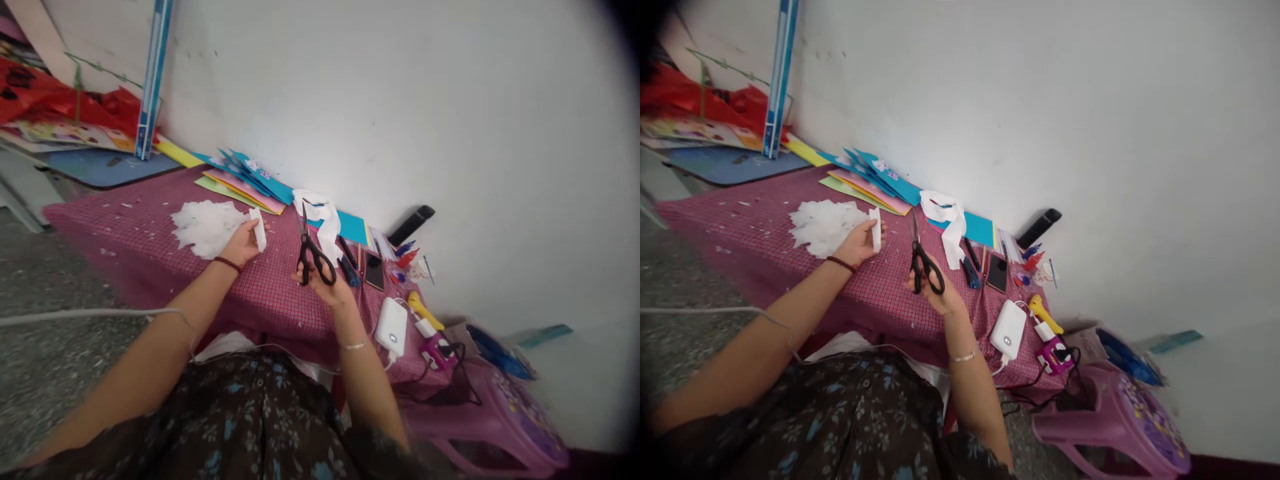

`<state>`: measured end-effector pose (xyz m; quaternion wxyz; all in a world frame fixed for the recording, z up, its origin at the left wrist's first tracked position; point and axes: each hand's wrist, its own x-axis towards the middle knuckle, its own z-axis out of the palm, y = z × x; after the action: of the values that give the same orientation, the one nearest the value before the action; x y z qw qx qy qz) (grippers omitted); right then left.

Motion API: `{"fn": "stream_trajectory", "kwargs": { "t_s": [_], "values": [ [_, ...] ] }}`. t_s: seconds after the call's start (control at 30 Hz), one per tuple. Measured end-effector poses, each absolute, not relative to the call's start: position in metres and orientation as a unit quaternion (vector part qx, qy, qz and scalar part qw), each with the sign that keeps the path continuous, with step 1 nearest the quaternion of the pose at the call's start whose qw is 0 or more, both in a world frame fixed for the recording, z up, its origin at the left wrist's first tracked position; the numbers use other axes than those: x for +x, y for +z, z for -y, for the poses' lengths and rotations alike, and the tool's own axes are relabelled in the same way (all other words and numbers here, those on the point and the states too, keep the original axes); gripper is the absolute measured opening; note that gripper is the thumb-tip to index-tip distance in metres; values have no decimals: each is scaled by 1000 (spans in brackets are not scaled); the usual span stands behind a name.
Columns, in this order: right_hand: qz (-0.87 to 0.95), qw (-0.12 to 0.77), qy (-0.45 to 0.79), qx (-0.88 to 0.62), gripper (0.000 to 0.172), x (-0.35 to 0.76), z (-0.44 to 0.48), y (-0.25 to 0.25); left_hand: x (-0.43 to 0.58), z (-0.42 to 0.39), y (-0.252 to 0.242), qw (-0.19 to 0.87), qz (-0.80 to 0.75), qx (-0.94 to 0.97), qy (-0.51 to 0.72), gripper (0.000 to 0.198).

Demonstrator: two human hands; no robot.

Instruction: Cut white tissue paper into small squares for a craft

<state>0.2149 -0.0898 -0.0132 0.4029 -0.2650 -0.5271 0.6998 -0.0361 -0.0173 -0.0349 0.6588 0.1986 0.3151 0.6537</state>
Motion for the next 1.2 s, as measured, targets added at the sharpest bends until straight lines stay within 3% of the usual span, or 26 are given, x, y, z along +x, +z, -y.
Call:
{"fn": "stream_trajectory", "kwargs": {
  "t_s": [0.3, 1.2],
  "values": [
    [472, 327, 777, -258, 76, 224, 167, -42, -33, 22, -29, 678, -304, 113, 660, 9],
    [475, 333, 774, -255, 68, 208, 155, -48, -28, 19, -30, 656, -326, 121, 670, 8]
  ]
}}
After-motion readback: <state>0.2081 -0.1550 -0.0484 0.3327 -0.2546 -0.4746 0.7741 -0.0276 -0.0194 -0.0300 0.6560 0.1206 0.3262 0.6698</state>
